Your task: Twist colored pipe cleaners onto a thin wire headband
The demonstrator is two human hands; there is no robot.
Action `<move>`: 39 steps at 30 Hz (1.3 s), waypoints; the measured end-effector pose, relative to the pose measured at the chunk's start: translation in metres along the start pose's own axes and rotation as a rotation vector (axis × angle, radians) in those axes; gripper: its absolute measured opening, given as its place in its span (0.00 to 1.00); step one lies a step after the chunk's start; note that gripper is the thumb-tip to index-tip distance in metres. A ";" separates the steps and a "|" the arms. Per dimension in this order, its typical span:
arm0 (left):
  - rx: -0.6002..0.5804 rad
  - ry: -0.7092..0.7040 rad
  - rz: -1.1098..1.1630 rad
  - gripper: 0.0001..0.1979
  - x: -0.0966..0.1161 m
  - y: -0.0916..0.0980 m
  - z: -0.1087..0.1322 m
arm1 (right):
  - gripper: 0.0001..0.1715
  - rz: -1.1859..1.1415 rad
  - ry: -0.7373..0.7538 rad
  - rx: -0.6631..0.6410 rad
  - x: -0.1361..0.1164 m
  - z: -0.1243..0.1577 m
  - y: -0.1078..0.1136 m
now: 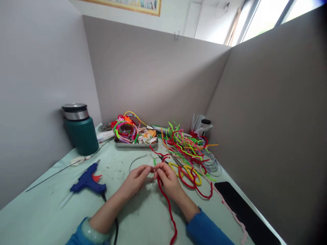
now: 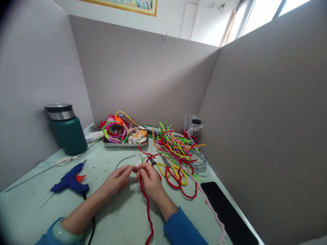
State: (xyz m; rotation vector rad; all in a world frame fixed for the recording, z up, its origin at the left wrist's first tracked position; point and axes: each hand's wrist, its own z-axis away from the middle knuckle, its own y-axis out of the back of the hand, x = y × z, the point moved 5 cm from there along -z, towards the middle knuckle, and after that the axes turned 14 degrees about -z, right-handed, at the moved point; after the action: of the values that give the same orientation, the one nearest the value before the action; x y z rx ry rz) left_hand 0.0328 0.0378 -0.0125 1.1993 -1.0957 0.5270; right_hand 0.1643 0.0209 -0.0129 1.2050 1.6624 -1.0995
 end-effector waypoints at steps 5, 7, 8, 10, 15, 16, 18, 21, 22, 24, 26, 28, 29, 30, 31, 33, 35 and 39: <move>0.043 0.006 0.180 0.20 -0.005 0.002 -0.002 | 0.11 0.240 0.023 -0.289 0.003 0.014 -0.030; 0.025 0.021 0.244 0.17 -0.007 0.000 -0.002 | 0.11 0.273 0.032 -0.345 0.005 0.018 -0.036; 0.021 0.031 0.274 0.16 -0.008 0.000 -0.002 | 0.10 0.273 0.033 -0.350 0.006 0.019 -0.038; 0.034 0.046 0.326 0.15 -0.009 0.001 -0.002 | 0.07 0.248 0.028 -0.310 0.009 0.018 -0.037; 0.089 0.031 0.426 0.13 -0.008 0.006 -0.003 | 0.05 0.148 -0.021 -0.120 0.021 0.014 -0.025; 0.090 0.018 0.455 0.12 -0.007 0.007 -0.003 | 0.06 0.148 -0.028 -0.089 0.022 0.013 -0.023; 0.084 -0.008 0.520 0.11 -0.007 0.008 -0.003 | 0.07 0.164 -0.042 -0.059 0.024 0.012 -0.020; 0.052 -0.044 0.597 0.09 -0.005 0.006 -0.002 | 0.05 0.193 -0.072 -0.095 0.026 0.011 -0.021; 0.040 -0.048 0.614 0.09 -0.005 0.006 -0.002 | 0.07 0.195 -0.081 -0.116 0.027 0.011 -0.022; 0.027 -0.045 0.636 0.09 -0.005 0.004 -0.003 | 0.09 0.186 -0.101 -0.143 0.029 0.011 -0.023; 0.023 -0.040 0.646 0.09 -0.005 0.003 -0.003 | 0.08 0.167 -0.119 -0.157 0.031 0.011 -0.024; 0.013 -0.035 0.651 0.08 -0.005 0.002 -0.002 | 0.08 0.160 -0.131 -0.176 0.032 0.012 -0.024; 0.004 -0.033 0.652 0.08 -0.005 0.001 -0.002 | 0.08 0.161 -0.132 -0.190 0.031 0.013 -0.025; -0.003 -0.028 0.651 0.08 -0.006 0.001 -0.002 | 0.08 0.164 -0.131 -0.206 0.031 0.014 -0.026; -0.007 -0.021 0.647 0.07 -0.006 0.001 -0.002 | 0.08 0.167 -0.128 -0.222 0.030 0.015 -0.026; -0.001 0.000 0.638 0.07 -0.008 0.001 -0.002 | 0.09 0.176 -0.112 -0.241 0.028 0.015 -0.028; 0.012 0.022 0.633 0.07 -0.009 0.003 -0.002 | 0.09 0.180 -0.084 -0.225 0.025 0.015 -0.027; 0.009 0.057 0.623 0.08 -0.009 0.004 -0.001 | 0.09 0.082 -0.069 -0.055 0.025 0.008 -0.017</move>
State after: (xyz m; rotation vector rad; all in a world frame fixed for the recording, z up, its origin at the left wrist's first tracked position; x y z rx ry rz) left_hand 0.0258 0.0424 -0.0185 0.8276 -1.4179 1.0342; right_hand 0.1430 0.0178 -0.0351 1.1769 1.5673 -1.0277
